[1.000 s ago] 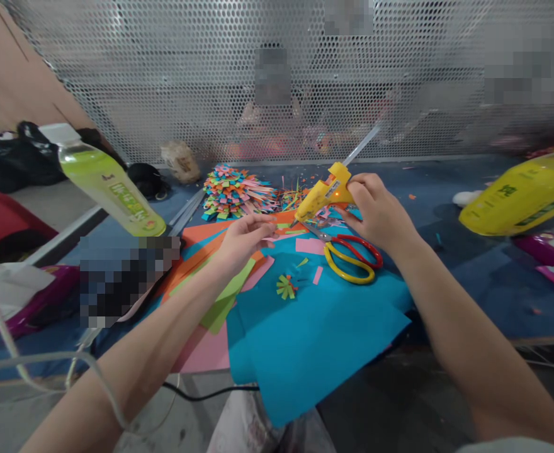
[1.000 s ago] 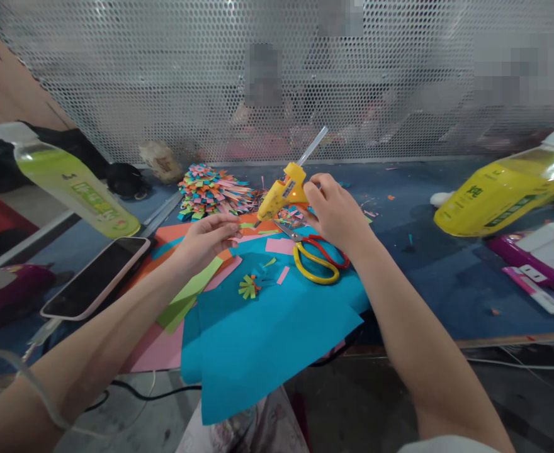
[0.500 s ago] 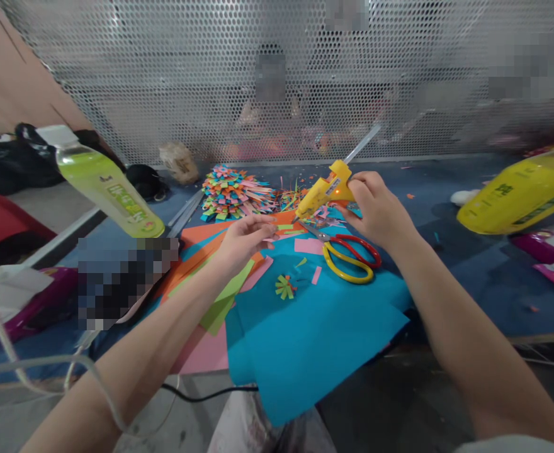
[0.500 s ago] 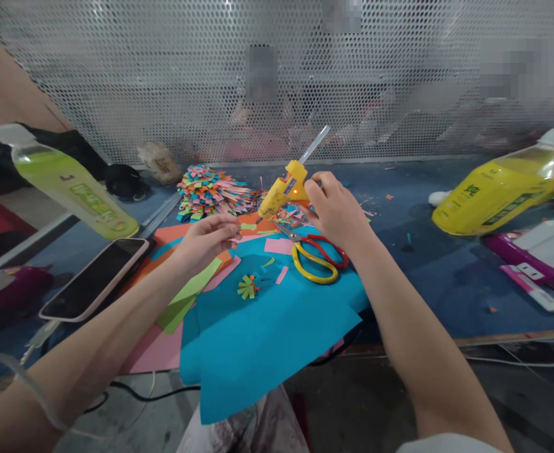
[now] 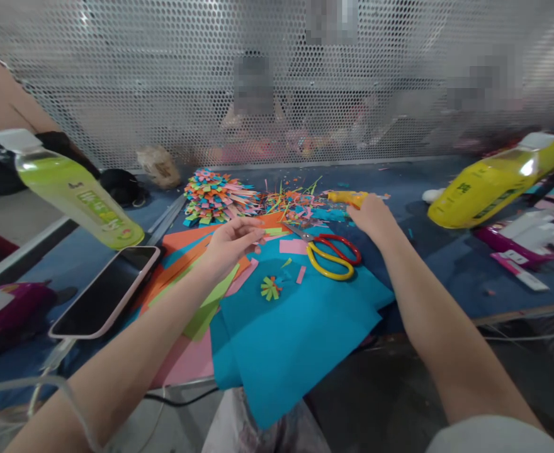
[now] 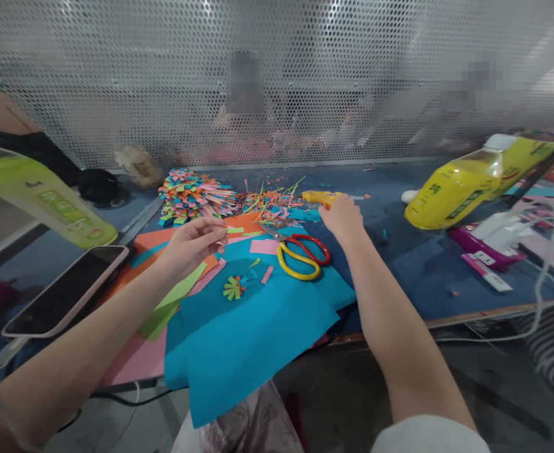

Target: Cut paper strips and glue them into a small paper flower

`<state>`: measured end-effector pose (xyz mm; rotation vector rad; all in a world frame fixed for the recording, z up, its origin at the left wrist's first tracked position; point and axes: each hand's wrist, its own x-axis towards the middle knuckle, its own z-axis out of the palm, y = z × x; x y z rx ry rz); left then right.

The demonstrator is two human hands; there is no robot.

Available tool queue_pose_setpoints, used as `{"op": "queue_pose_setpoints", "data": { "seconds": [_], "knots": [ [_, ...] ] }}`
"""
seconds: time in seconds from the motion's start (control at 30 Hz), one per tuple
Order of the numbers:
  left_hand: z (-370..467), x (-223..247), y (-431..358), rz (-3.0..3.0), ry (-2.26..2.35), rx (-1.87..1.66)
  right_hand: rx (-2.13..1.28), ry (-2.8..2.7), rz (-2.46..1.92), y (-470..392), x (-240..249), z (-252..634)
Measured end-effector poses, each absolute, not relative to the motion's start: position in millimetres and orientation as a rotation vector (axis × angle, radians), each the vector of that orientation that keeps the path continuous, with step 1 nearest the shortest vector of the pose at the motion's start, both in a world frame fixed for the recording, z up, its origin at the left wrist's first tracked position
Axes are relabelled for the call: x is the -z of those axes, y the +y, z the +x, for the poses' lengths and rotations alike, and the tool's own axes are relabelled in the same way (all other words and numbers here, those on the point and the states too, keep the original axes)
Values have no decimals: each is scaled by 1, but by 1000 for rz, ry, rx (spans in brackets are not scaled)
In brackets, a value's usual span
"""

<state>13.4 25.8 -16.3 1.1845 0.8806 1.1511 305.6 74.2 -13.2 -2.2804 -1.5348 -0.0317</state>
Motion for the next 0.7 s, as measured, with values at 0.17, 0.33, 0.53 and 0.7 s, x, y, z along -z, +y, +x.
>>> {"op": "queue_pose_setpoints", "data": {
  "seconds": [0.17, 0.33, 0.53, 0.7],
  "knots": [
    [13, 18, 27, 1214, 904, -1138, 10, -1454, -2429, 75, 27, 307],
    [12, 20, 29, 1242, 922, -1178, 321, -1520, -2330, 64, 19, 291],
    [10, 23, 33, 1206, 973, -1242, 189, -2500, -1261, 40, 4, 242],
    [8, 23, 36, 1156, 970, -1289, 121, -2800, -795, 21, 19, 209]
  ]
}}
